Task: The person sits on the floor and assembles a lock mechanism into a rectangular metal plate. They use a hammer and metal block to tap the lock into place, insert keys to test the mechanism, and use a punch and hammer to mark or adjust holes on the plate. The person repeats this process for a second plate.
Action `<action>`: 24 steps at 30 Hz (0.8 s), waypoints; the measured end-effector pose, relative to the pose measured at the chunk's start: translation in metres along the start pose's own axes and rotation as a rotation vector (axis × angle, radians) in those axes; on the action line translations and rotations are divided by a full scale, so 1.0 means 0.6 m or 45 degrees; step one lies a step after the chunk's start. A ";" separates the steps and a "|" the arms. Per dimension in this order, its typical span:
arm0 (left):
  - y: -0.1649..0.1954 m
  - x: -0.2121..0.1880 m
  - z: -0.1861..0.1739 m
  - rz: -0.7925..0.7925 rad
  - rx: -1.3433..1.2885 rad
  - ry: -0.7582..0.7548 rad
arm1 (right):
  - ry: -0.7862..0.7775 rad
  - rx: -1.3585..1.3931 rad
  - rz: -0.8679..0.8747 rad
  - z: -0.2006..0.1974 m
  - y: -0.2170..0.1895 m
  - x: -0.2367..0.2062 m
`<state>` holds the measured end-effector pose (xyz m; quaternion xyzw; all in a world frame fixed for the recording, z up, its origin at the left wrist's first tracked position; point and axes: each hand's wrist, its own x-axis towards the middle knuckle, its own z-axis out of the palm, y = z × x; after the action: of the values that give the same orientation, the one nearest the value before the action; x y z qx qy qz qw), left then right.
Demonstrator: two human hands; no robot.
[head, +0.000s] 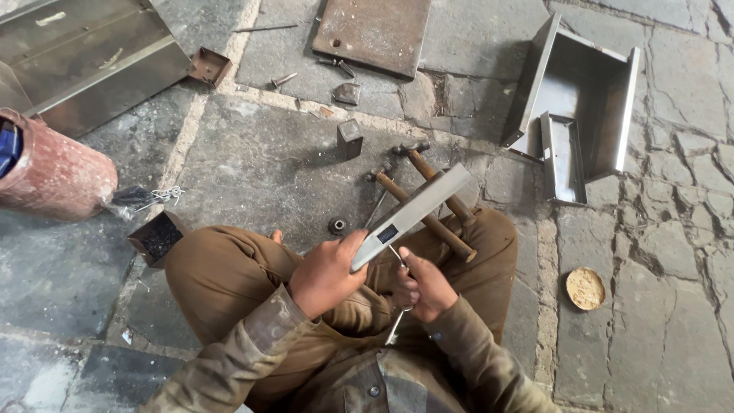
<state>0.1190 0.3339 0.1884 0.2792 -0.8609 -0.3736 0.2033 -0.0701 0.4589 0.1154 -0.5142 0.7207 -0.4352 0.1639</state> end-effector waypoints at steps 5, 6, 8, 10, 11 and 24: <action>-0.014 0.016 -0.016 -0.120 -0.090 -0.010 | 0.221 -0.553 -0.510 -0.001 0.014 0.015; -0.020 0.017 -0.021 -0.100 -0.091 0.002 | -0.031 0.194 0.017 0.003 0.015 0.024; -0.038 0.023 -0.035 -0.085 -0.146 0.012 | -0.580 1.666 1.092 0.020 0.014 0.052; -0.068 0.036 -0.055 -0.118 -0.201 0.047 | -0.540 1.565 0.901 0.051 0.005 0.090; -0.091 0.047 -0.070 -0.157 -0.232 0.074 | -0.532 1.516 0.802 0.072 -0.003 0.114; -0.619 0.148 -0.372 -0.886 -0.439 0.032 | -0.403 -1.218 -0.079 -0.034 0.013 0.174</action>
<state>0.2980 -0.0501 0.0623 0.5208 -0.6366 -0.5562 0.1187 -0.1323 0.3764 0.1426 -0.6125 0.7901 0.0223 0.0043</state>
